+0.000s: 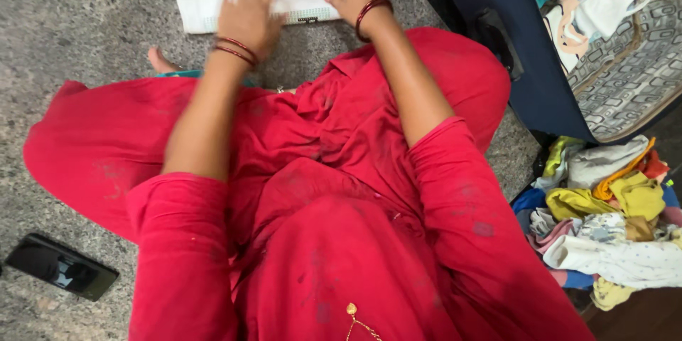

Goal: The person sits on the floor and folds a white sleeveless top, smoothing it out before placing it into an open suitcase. They then pick up a white t-shirt with text, fold it neatly, and place it into the suitcase as well.

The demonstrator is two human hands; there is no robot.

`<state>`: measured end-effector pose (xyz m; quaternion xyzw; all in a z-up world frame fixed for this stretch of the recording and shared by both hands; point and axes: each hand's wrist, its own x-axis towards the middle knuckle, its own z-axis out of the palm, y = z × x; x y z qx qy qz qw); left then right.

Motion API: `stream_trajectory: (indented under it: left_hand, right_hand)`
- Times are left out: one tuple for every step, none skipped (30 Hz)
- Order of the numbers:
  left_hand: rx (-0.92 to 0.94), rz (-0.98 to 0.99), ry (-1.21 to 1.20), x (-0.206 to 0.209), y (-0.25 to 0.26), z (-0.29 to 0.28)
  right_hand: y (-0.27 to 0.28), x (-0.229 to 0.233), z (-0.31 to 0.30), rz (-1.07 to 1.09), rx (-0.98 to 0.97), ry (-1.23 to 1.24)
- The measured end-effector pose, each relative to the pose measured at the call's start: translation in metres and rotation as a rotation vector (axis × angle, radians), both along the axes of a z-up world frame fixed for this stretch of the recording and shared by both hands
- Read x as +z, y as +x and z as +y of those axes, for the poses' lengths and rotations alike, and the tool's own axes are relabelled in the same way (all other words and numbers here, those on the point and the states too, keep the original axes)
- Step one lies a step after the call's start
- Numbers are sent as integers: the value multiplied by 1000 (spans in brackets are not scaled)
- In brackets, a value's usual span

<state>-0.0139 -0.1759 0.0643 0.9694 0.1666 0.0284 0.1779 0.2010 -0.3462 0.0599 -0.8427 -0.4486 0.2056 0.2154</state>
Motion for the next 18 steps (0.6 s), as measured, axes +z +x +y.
stream_trajectory:
  left_hand:
    - [-50, 4, -27, -2, 7, -21]
    - [-69, 52, -79, -4, 14, -37]
    - [-88, 100, -131, -7, 20, -49]
    - [-96, 107, -112, -10, 28, -59]
    - [-104, 114, -94, -15, 34, -68]
    - [-113, 123, -78, -21, 36, -72]
    - [-90, 130, -95, -27, 35, -69]
    - [-67, 136, -117, -33, 34, -65]
    - [-45, 142, -138, -37, 33, -59]
    - [-14, 167, -142, -40, 30, -53]
    - [16, 193, -147, -42, 25, -46]
    - [44, 218, -148, -41, 20, -38]
    - [151, 247, -158, -38, 14, -31]
    - [258, 274, -169, -35, 9, -25]
    - [365, 301, -179, -31, 3, -19]
    - [444, 327, -179, -28, -4, -14]
    - [523, 352, -178, -27, -12, -10]
    - [602, 372, -175, -27, -18, -5]
  right_hand:
    - [-5, -5, 4, -38, 44, 24]
    - [-8, -12, 5, -74, 90, 46]
    - [-8, -20, 5, -106, 133, 84]
    - [-5, -27, 6, -139, 177, 125]
    - [0, -32, 8, -173, 221, 166]
    - [4, -36, 8, -137, 219, 152]
    - [7, -37, 6, -102, 218, 139]
    - [8, -38, 5, -66, 217, 121]
    - [10, -37, 7, -12, 206, 102]
    - [10, -37, 7, 43, 193, 82]
    - [11, -36, 7, 97, 181, 61]
    - [11, -35, 8, 100, 184, 70]
    - [12, -34, 8, 102, 187, 79]
    - [12, -34, 7, 104, 189, 87]
    - [13, -34, 7, 100, 184, 84]
    - [14, -35, 8, 97, 182, 78]
    - [13, -36, 7, 94, 180, 72]
    - [12, -36, 7, 104, 177, 69]
